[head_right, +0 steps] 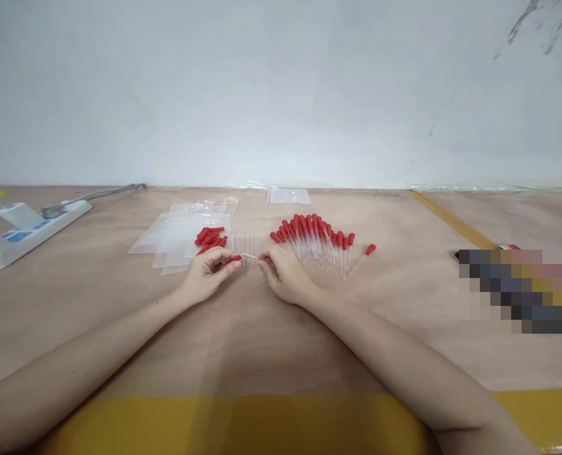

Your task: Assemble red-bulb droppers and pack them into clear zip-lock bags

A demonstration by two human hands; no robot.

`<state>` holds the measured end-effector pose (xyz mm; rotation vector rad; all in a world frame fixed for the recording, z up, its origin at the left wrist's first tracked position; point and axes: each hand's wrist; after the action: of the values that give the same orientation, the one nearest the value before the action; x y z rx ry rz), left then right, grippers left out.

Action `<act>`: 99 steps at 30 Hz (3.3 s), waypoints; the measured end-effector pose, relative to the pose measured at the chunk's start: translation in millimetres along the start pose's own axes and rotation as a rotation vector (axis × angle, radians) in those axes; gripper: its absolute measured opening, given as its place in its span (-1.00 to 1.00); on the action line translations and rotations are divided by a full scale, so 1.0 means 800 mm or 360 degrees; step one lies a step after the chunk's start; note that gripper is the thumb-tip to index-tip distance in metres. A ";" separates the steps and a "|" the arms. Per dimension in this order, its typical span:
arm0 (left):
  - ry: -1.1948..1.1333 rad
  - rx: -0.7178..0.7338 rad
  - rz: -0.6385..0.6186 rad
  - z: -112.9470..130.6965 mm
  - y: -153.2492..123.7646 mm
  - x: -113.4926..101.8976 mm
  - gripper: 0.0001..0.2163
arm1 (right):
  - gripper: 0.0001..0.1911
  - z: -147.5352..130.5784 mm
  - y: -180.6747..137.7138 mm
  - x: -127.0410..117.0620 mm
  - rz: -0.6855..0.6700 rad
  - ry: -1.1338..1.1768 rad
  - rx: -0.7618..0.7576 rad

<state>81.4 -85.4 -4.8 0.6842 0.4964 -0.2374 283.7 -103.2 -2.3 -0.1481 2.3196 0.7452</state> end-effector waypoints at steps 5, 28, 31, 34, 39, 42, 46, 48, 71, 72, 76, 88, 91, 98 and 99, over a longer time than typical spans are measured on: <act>-0.0024 -0.0004 -0.0036 -0.007 -0.001 0.003 -0.78 | -0.89 0.005 -0.003 0.001 -0.0042 0.0010 -0.0046; 0.0254 0.0265 -0.0478 0.007 -0.016 -0.001 -0.85 | -0.78 0.006 -0.002 -0.001 -0.0269 -0.0430 -0.0224; 0.0266 0.0342 -0.0460 0.005 -0.016 -0.001 -0.86 | -0.78 -0.004 0.000 0.001 -0.0379 -0.0314 -0.0049; 0.0286 0.0414 -0.0478 0.005 -0.015 -0.001 -0.86 | -0.78 -0.012 0.004 0.001 -0.0502 -0.0238 0.0147; 0.0418 0.0588 -0.0487 0.002 -0.014 -0.003 -0.84 | -0.77 -0.010 0.008 0.005 -0.0634 0.0063 0.0409; 0.0562 0.0786 -0.0462 -0.008 -0.015 -0.003 -0.83 | -0.74 -0.008 0.011 0.006 -0.0737 0.0237 0.0550; 0.0712 0.0943 -0.0352 -0.015 -0.011 -0.006 -0.82 | -0.70 -0.015 0.015 0.002 -0.0802 0.0439 0.0706; 0.0721 0.0927 -0.0262 -0.013 -0.005 -0.008 -0.83 | -0.72 -0.021 0.017 -0.003 -0.0807 0.0554 0.0728; 0.1062 0.0162 0.0143 -0.061 0.017 -0.056 -0.80 | -0.63 0.036 0.075 -0.037 0.0074 -0.1109 0.1020; 0.1065 0.0172 0.0132 -0.060 0.019 -0.054 -0.79 | -0.64 0.031 0.074 -0.034 0.0074 -0.1090 0.0980; 0.1075 0.0173 0.0025 -0.058 0.026 -0.049 -0.81 | -0.74 0.010 0.076 -0.011 -0.0104 -0.0834 0.0840; 0.1014 0.0076 0.0166 -0.044 0.025 -0.043 -0.87 | -0.79 -0.003 0.107 0.029 -0.0450 -0.0512 0.1141; 0.0644 0.0024 0.0309 -0.038 0.021 -0.036 -0.86 | -0.75 0.000 0.110 0.031 -0.0473 -0.0483 0.1199; -0.0018 -0.0063 0.0256 -0.031 0.012 -0.020 -0.74 | -0.78 0.009 0.082 0.001 -0.0094 -0.0220 0.0936; -0.0010 -0.0071 0.0262 -0.030 0.011 -0.018 -0.76 | -0.80 0.010 0.072 -0.006 -0.0055 -0.0182 0.0831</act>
<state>63.8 -62.0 -8.5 0.6770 0.4357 -0.0738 274.4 -51.5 23.4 0.0876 2.3118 0.1105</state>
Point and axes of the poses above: each hand's wrist, its own y-axis towards the middle knuckle, its own x-axis out of the palm, z = x × y, and after that the axes turned 8 degrees about x, right-handed
